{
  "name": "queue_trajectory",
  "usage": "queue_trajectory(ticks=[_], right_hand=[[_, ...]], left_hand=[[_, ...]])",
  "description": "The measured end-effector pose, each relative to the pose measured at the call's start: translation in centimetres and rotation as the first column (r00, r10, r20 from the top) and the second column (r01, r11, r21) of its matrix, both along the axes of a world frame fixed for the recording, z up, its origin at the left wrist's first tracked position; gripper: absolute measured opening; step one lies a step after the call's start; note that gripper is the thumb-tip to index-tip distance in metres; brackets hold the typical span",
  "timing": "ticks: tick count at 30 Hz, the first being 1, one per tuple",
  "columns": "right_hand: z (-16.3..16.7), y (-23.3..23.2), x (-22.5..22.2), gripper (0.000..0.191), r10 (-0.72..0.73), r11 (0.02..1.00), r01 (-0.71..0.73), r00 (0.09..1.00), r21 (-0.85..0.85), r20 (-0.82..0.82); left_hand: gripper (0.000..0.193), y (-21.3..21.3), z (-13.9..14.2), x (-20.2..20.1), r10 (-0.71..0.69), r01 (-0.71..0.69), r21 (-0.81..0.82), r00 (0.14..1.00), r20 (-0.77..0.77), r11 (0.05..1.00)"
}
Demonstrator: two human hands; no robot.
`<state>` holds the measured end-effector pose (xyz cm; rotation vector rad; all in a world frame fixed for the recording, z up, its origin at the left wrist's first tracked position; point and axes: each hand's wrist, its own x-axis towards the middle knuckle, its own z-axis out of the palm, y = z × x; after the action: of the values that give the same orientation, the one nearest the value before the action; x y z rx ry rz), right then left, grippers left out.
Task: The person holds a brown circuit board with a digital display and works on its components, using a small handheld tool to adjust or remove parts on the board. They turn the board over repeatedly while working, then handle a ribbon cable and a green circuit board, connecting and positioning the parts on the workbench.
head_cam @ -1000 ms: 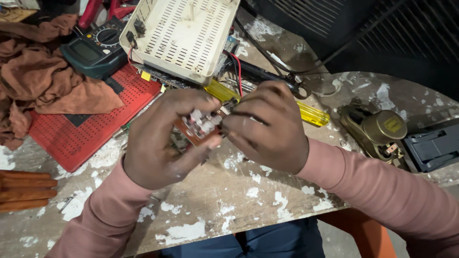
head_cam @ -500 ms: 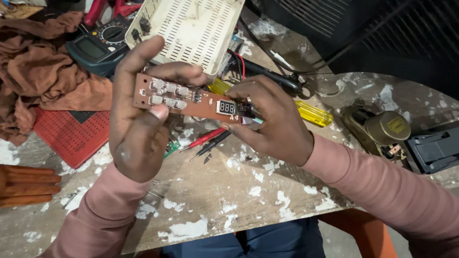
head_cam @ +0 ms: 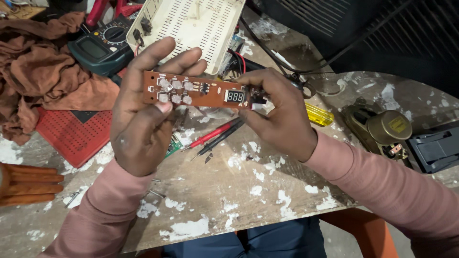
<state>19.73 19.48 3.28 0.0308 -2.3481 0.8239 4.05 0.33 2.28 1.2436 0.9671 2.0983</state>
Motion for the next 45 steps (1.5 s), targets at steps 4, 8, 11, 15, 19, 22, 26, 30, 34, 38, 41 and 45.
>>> queue_trajectory(ticks=[4, 8, 11, 15, 19, 22, 26, 30, 34, 38, 41, 45], right_hand=[[-0.1, 0.0, 0.2, 0.044, -0.014, 0.999, 0.015, 1.000, -0.031, 0.023], [-0.1, 0.0, 0.2, 0.044, 0.001, 0.999, 0.000, 1.000, -0.047, 0.021], [-0.3, 0.1, 0.2, 0.043, -0.004, 0.999, 0.005, 1.000, -0.044, 0.026], [-0.7, 0.3, -0.1, 0.040, 0.013, 0.985, -0.009, 1.000, -0.171, 0.020], [-0.8, 0.5, -0.1, 0.039, -0.013, 0.997, 0.011, 1.000, -0.076, -0.022], [-0.7, 0.6, -0.1, 0.038, -0.035, 0.998, 0.033, 0.999, -0.056, -0.021], [-0.5, 0.5, -0.1, 0.036, -0.069, 0.997, 0.068, 0.997, -0.024, -0.029], [-0.2, 0.3, -0.1, 0.037, -0.085, 0.994, 0.084, 0.996, -0.065, -0.008], [0.0, 0.2, 0.0, 0.039, -0.098, 0.995, 0.098, 0.995, -0.029, -0.008], [0.1, 0.2, 0.1, 0.039, -0.091, 0.996, 0.091, 0.996, -0.011, -0.017], [0.1, 0.4, 0.0, 0.039, -0.094, 0.995, 0.095, 0.995, 0.023, -0.024], [0.0, 0.4, 0.0, 0.038, -0.075, 0.997, 0.075, 0.997, -0.020, -0.003]], left_hand=[[0.071, -0.1, -0.2, 0.0, -0.023, 0.023, 0.004, 0.999, 0.028, 1.000], [0.068, -0.1, -0.5, -0.2, -0.014, 0.014, 0.007, 1.000, 0.001, 1.000], [0.064, 0.0, -0.6, -0.1, 0.015, -0.015, 0.007, 1.000, -0.025, 1.000], [0.049, 0.3, -0.4, -0.2, 0.161, -0.155, 0.052, 0.977, -0.138, 0.987], [0.041, 0.3, -0.1, 0.1, 0.290, -0.288, 0.031, 0.946, -0.143, 0.957], [0.034, 0.2, 0.0, 0.5, 0.362, -0.352, 0.087, 0.893, -0.266, 0.932], [0.028, 0.0, 0.1, 0.8, 0.403, -0.414, -0.006, 0.887, -0.225, 0.910], [0.025, 0.0, 0.2, 0.9, 0.406, -0.419, -0.073, 0.902, -0.150, 0.905], [0.021, 0.0, -0.1, 0.8, 0.456, -0.478, -0.028, 0.852, -0.257, 0.878], [0.016, -0.1, -0.7, 0.8, 0.408, -0.417, -0.040, 0.902, -0.143, 0.908], [0.013, -0.2, -1.2, 0.7, 0.423, -0.434, -0.027, 0.889, -0.176, 0.901], [0.013, -0.2, -1.6, 0.4, 0.468, -0.492, -0.036, 0.846, -0.254, 0.870]])
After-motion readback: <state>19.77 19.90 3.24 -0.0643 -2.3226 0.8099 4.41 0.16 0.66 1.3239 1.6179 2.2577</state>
